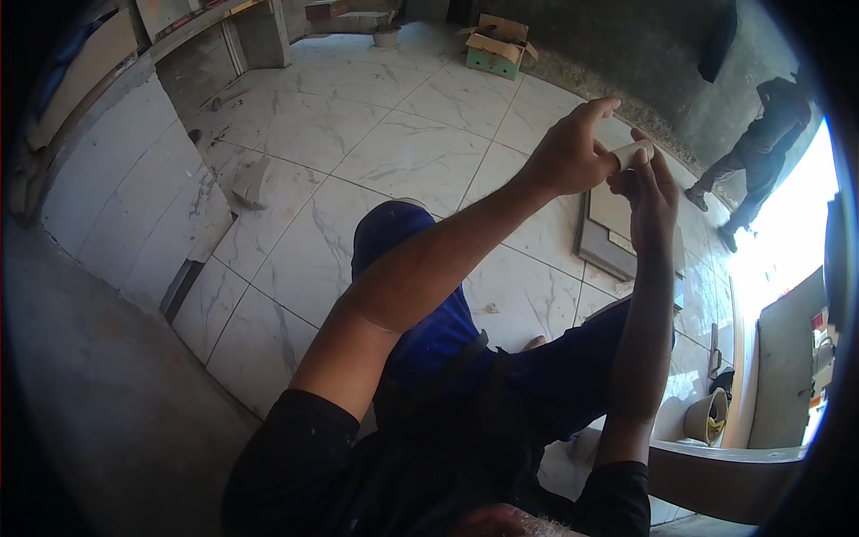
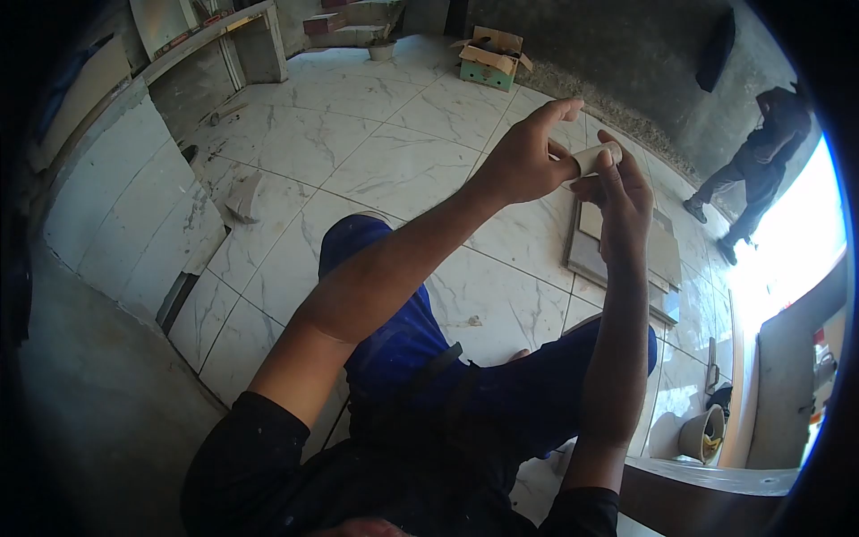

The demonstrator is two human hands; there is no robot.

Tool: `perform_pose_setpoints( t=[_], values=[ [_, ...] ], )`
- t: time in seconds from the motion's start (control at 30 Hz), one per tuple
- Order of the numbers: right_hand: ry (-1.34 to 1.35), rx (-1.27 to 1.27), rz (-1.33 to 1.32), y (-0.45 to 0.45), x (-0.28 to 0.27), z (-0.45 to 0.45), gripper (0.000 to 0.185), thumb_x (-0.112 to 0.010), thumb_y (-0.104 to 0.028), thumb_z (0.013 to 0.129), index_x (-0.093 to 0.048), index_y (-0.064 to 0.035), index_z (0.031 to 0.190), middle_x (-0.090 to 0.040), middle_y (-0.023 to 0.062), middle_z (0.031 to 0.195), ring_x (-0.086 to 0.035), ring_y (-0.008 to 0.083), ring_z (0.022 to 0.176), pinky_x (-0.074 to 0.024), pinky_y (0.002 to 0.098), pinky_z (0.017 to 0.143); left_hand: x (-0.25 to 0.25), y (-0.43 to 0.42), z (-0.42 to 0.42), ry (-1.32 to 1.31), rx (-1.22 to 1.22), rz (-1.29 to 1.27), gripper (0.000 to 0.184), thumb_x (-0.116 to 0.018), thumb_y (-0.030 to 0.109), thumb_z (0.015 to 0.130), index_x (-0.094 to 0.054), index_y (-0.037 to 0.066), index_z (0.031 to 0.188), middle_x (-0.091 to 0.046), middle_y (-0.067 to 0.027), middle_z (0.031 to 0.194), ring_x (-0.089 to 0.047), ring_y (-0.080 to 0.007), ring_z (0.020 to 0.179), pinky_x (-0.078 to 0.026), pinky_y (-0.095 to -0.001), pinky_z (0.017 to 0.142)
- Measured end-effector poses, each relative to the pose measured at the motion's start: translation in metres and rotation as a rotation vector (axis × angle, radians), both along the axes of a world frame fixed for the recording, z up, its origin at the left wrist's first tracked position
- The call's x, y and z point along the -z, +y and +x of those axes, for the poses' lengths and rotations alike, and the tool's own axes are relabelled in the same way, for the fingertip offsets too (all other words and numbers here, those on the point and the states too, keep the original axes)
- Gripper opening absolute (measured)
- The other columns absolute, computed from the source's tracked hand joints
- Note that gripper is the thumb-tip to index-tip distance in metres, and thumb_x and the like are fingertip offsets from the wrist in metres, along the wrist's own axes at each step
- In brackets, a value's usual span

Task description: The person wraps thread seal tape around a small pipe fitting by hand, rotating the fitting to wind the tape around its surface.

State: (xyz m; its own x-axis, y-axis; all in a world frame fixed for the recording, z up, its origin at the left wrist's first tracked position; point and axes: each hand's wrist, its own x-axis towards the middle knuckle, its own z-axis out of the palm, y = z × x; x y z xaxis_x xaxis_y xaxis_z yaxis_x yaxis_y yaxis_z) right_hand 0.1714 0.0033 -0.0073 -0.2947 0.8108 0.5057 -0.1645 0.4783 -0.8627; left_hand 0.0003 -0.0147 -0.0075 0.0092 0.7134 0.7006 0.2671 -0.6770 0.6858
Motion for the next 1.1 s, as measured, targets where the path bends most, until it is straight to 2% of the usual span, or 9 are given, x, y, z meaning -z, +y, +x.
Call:
perform_pose_setpoints(
  t=[0.17,0.37,0.43,0.73,0.97,1.1],
  values=[
    [-0.039,0.027,0.056,0.000,0.003,-0.004,0.053,-0.063,-0.030,0.096,-0.048,0.0008,0.136,-0.066,0.0063,0.090,-0.064,0.0103,0.075,-0.0500,0.0252,0.068,0.005,0.007,0.002,0.036,-0.028,0.080,0.067,-0.071,0.011,0.081,-0.040,0.003,0.141,-0.053,-0.0181,0.132,-0.069,-0.0249,0.092,-0.057,-0.0323,0.076],
    [-0.148,-0.007,0.141,-0.012,0.003,-0.014,0.073,-0.069,-0.019,0.091,-0.026,0.0009,0.146,-0.066,0.0121,0.093,-0.063,0.0138,0.077,-0.0491,0.0257,0.068,0.006,0.003,0.001,0.034,-0.007,0.037,0.068,-0.066,-0.002,0.077,-0.040,0.003,0.140,-0.053,-0.0181,0.133,-0.069,-0.0253,0.092,-0.058,-0.0332,0.072],
    [-0.108,-0.050,0.119,-0.011,0.005,-0.015,0.073,-0.068,-0.019,0.092,-0.023,0.0005,0.147,-0.066,0.0131,0.094,-0.063,0.0145,0.079,-0.0492,0.0260,0.069,0.005,0.002,0.001,0.018,0.001,0.031,0.070,-0.066,-0.004,0.076,-0.040,0.003,0.140,-0.053,-0.0182,0.133,-0.069,-0.0254,0.091,-0.059,-0.0336,0.072],
    [-0.033,-0.095,0.047,-0.015,0.005,-0.017,0.073,-0.067,-0.017,0.092,-0.023,0.0004,0.147,-0.065,0.0163,0.101,-0.064,0.0181,0.086,-0.0514,0.0294,0.073,0.009,0.005,0.002,0.033,0.034,0.032,0.066,-0.067,0.000,0.080,-0.040,0.002,0.140,-0.054,-0.0210,0.130,-0.070,-0.0256,0.091,-0.060,-0.0321,0.067],
    [0.009,-0.103,0.069,-0.015,0.005,-0.019,0.075,-0.067,-0.016,0.091,-0.019,0.0004,0.147,-0.060,0.0259,0.120,-0.064,0.0233,0.101,-0.0524,0.0318,0.078,0.010,0.003,0.006,0.053,0.080,0.000,0.065,-0.068,0.003,0.081,-0.041,0.004,0.140,-0.066,-0.0191,0.109,-0.070,-0.0246,0.088,-0.060,-0.0319,0.067],
    [-0.033,-0.099,0.072,-0.015,0.004,-0.016,0.076,-0.067,-0.015,0.091,-0.018,0.0001,0.147,-0.057,0.0282,0.125,-0.062,0.0266,0.107,-0.0512,0.0350,0.085,0.007,-0.002,0.005,0.093,0.077,-0.012,0.065,-0.069,0.004,0.081,-0.042,0.004,0.140,-0.068,-0.0158,0.100,-0.070,-0.0216,0.085,-0.059,-0.0317,0.068]
  ],
)
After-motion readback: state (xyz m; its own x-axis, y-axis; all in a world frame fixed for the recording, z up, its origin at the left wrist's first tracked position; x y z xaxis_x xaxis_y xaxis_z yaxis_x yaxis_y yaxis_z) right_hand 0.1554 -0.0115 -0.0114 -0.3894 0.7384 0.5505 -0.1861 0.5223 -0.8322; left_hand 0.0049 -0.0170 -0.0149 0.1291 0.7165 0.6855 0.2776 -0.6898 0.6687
